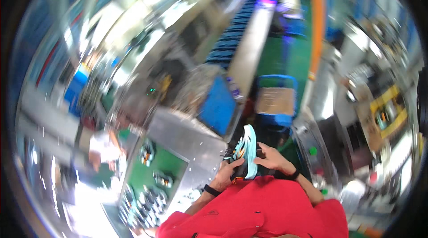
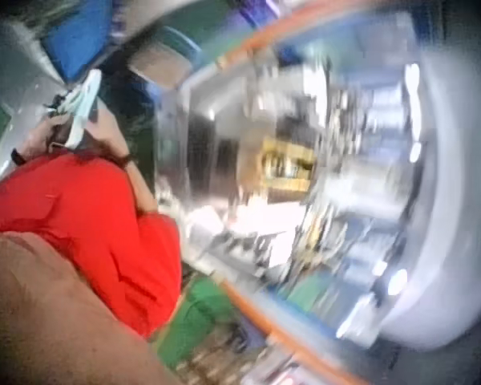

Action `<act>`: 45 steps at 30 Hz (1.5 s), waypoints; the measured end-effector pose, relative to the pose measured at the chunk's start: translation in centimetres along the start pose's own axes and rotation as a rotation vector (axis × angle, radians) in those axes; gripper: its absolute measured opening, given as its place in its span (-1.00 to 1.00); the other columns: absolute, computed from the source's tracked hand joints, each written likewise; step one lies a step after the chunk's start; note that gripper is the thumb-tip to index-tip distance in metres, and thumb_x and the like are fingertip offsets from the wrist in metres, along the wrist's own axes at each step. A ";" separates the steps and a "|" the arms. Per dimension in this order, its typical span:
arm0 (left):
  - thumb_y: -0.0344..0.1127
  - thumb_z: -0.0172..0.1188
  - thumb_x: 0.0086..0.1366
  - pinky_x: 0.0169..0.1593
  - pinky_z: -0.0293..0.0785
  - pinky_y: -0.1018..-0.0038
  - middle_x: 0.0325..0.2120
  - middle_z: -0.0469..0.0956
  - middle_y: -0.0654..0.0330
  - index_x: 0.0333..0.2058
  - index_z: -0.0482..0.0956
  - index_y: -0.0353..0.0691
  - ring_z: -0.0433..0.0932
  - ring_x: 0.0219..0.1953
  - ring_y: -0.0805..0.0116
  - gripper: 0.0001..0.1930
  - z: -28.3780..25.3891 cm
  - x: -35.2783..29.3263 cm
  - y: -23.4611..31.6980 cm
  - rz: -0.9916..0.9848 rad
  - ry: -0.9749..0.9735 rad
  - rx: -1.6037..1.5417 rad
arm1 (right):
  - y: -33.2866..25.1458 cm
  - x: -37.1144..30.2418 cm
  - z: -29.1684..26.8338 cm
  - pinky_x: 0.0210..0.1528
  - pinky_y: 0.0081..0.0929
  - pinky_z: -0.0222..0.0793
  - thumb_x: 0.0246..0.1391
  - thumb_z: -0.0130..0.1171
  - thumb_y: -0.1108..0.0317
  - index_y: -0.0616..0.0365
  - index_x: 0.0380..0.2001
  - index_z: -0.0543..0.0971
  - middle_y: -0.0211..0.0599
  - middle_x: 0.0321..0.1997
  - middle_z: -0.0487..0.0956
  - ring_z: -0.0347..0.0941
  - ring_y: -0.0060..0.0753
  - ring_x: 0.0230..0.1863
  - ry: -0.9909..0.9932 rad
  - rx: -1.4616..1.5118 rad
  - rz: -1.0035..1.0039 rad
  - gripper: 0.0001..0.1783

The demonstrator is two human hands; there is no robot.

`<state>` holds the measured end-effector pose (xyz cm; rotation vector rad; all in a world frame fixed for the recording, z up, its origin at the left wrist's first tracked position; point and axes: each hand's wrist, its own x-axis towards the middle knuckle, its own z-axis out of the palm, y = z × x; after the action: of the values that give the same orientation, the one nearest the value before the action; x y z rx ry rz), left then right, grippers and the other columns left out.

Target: Operating a heat-pressing or lasting machine to attach and shape shoe components on a production line.

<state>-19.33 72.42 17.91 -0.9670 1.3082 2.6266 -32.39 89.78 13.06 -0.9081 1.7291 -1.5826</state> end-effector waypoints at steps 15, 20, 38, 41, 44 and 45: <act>-0.40 0.35 -0.01 -0.53 0.53 0.36 -0.47 0.59 0.12 -0.30 0.55 -0.33 0.61 -0.52 0.23 -0.73 -40.8 6.7 1.4 0.363 1.121 -0.329 | -33.0 34.0 7.8 -0.18 -0.38 0.45 -0.02 0.26 0.47 0.20 -0.09 0.57 -0.16 -0.16 0.64 0.58 -0.22 -0.15 0.014 -0.906 -0.879 -0.64; -0.35 0.36 -0.04 -0.25 0.55 0.24 -0.44 0.60 0.00 -0.26 0.51 -0.39 0.62 -0.36 0.10 -0.64 -52.9 8.5 1.9 0.489 1.323 -0.160 | -39.0 49.4 19.0 -0.09 -0.46 0.46 0.04 0.28 0.35 0.18 -0.04 0.57 -0.29 -0.12 0.65 0.57 -0.46 -0.12 -0.155 -1.031 -0.857 -0.62; -0.09 0.27 0.21 -0.01 0.47 0.23 -0.06 0.56 0.02 0.15 0.36 -0.04 0.57 -0.09 0.00 -0.45 -55.1 11.7 2.9 0.186 1.731 0.185 | -37.9 80.4 50.6 -0.03 -0.37 0.39 -0.01 0.30 -0.02 0.37 -0.04 0.55 -0.10 -0.10 0.59 0.47 -0.31 -0.07 -0.398 -1.059 -0.886 -0.34; -0.15 0.27 0.20 -0.05 0.47 0.14 -0.05 0.57 0.01 0.21 0.29 0.06 0.57 -0.10 -0.05 -0.39 -58.3 13.1 -4.4 0.292 1.757 0.158 | -37.4 80.0 52.4 0.00 -0.35 0.39 -0.01 0.26 0.04 0.47 -0.08 0.54 -0.01 -0.11 0.60 0.49 -0.23 -0.05 -0.410 -1.049 -0.574 -0.36; -0.08 0.28 0.16 -0.11 0.45 0.01 -0.10 0.58 -0.07 0.25 0.22 -0.03 0.57 -0.13 -0.16 -0.30 -57.7 13.3 0.0 -0.056 1.660 0.313 | -38.4 80.4 49.4 -0.19 -0.25 0.48 -0.38 0.40 -0.14 0.26 -0.36 0.66 -0.12 -0.34 0.66 0.60 -0.12 -0.26 -0.193 -1.250 -0.736 -0.35; -0.04 0.29 0.15 -0.14 0.44 -0.03 -0.12 0.59 -0.10 0.25 0.20 -0.08 0.57 -0.16 -0.20 -0.26 -56.2 12.2 2.2 -0.033 1.651 0.330 | -38.3 77.7 48.3 -0.24 -0.22 0.50 -0.42 0.40 -0.09 0.26 -0.49 0.67 -0.06 -0.38 0.65 0.61 -0.04 -0.30 -0.159 -1.222 -0.822 -0.43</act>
<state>-1.17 26.93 -12.33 -3.0936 1.5642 1.0222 -34.48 -3.24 47.31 -2.4671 2.2998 -0.5828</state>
